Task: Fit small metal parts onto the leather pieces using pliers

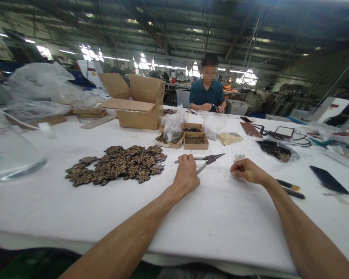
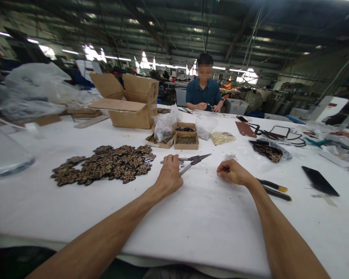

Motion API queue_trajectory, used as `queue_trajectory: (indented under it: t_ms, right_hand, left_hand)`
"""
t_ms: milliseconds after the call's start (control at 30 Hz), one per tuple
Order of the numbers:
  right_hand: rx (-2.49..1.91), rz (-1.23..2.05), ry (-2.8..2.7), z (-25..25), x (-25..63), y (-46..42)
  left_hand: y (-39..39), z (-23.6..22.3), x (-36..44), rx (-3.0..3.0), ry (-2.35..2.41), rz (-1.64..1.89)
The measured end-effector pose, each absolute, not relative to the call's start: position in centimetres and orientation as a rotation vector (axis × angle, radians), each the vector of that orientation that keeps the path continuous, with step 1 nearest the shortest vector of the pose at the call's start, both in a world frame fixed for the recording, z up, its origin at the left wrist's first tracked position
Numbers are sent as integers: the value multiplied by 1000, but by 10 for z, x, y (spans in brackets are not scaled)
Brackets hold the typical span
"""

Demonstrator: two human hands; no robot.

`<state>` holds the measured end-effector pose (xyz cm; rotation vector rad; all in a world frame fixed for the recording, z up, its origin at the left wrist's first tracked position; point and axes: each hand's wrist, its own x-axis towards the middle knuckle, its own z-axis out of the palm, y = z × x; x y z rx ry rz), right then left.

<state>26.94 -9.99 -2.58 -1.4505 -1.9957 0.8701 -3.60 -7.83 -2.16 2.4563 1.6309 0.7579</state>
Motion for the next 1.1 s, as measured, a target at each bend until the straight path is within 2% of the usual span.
queue_trajectory:
  t_ms: [533, 900, 1100]
  right_hand:
    - [-1515, 940, -2174, -27, 260, -108]
    - [-1585, 734, -2276, -23, 246, -114]
    - [-1348, 786, -1793, -27, 248, -103]
  left_hand:
    - [-79, -21, -37, 2433, 1618, 761]
    - [-80, -23, -38, 2470, 1638, 750]
    - [-79, -21, -41, 2445, 1635, 734]
